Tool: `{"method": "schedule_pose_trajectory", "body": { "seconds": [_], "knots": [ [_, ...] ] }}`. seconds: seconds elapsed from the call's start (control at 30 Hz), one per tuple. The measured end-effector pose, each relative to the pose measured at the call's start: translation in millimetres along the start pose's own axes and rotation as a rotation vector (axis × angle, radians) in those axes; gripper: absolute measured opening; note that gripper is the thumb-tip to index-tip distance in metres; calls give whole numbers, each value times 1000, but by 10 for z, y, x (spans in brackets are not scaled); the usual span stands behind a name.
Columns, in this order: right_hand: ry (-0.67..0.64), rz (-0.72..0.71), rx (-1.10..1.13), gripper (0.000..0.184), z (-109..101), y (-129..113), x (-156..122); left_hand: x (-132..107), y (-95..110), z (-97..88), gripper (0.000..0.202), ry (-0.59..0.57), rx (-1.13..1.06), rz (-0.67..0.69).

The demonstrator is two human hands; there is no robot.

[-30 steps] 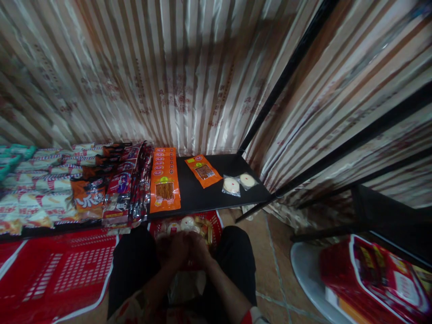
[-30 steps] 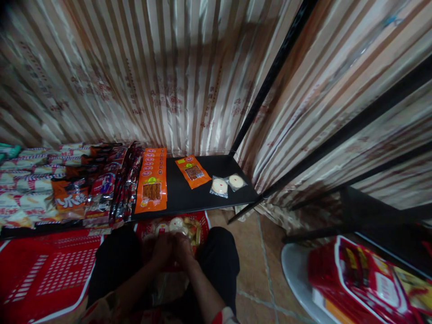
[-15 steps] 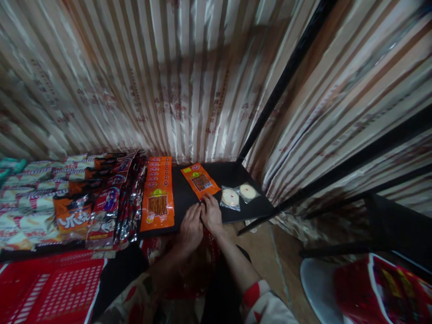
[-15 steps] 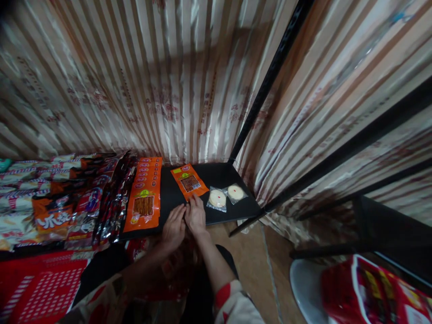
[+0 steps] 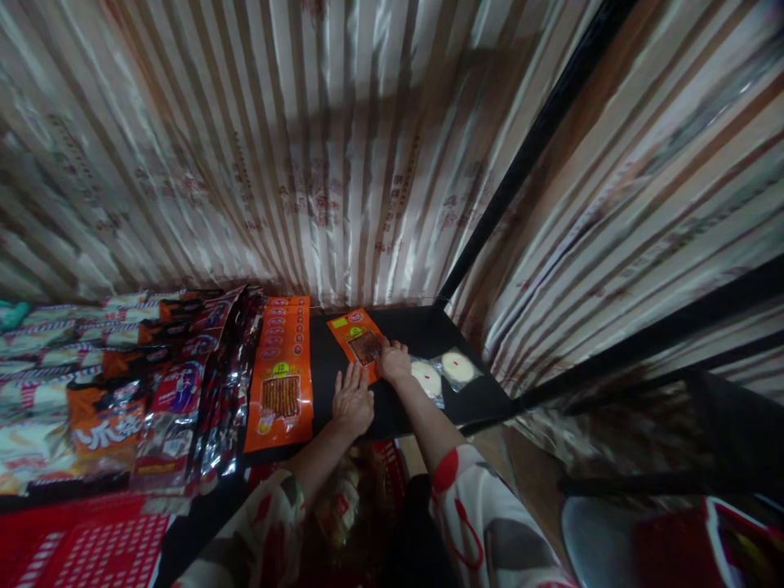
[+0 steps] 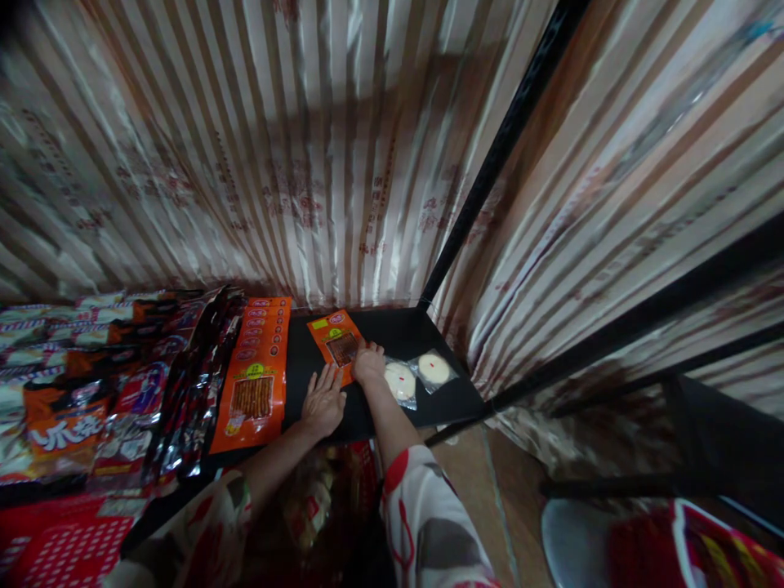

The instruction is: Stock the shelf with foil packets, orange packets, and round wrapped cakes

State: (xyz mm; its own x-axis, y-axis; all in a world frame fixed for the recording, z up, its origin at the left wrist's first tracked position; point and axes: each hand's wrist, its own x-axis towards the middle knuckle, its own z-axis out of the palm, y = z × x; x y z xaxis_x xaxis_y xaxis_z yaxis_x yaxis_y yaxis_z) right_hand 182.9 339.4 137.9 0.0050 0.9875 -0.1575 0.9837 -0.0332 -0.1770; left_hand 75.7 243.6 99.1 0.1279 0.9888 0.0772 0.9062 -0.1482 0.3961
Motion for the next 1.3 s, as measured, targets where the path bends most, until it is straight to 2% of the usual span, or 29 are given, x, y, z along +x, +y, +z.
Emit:
{"method": "schedule_pose_trajectory", "body": {
  "seconds": [0.27,0.47,0.6,0.67,0.77,0.83,1.03,1.13,1.3],
  "knots": [
    [-3,7,-13,55,-91,-62,-112,-94,-28,-90,50,24,34,-4],
    [-19,-15,68,65,-2,-67,-356,-316,-30,-184,47,25,46,-21],
    [63,-9,223,70,99,-22,-643,-513,-7,-205,43,15,26,-51],
    [91,-3,339,63,131,25,-808,-623,21,-237,40,15,-1,-45],
    [56,-17,550,48,153,113,-1064,-790,77,-311,36,20,-53,-23],
    [73,-46,720,44,165,162,-1238,-892,117,-357,36,27,-89,-28],
    [115,-44,1095,32,241,118,-1735,-1114,237,-406,43,18,-210,-111],
    [176,-10,1146,36,269,21,-1916,-1188,268,-425,44,-32,-323,-155],
    [204,-44,1101,37,290,-146,-2125,-1273,206,-489,49,-99,-744,-279]
  ]
}}
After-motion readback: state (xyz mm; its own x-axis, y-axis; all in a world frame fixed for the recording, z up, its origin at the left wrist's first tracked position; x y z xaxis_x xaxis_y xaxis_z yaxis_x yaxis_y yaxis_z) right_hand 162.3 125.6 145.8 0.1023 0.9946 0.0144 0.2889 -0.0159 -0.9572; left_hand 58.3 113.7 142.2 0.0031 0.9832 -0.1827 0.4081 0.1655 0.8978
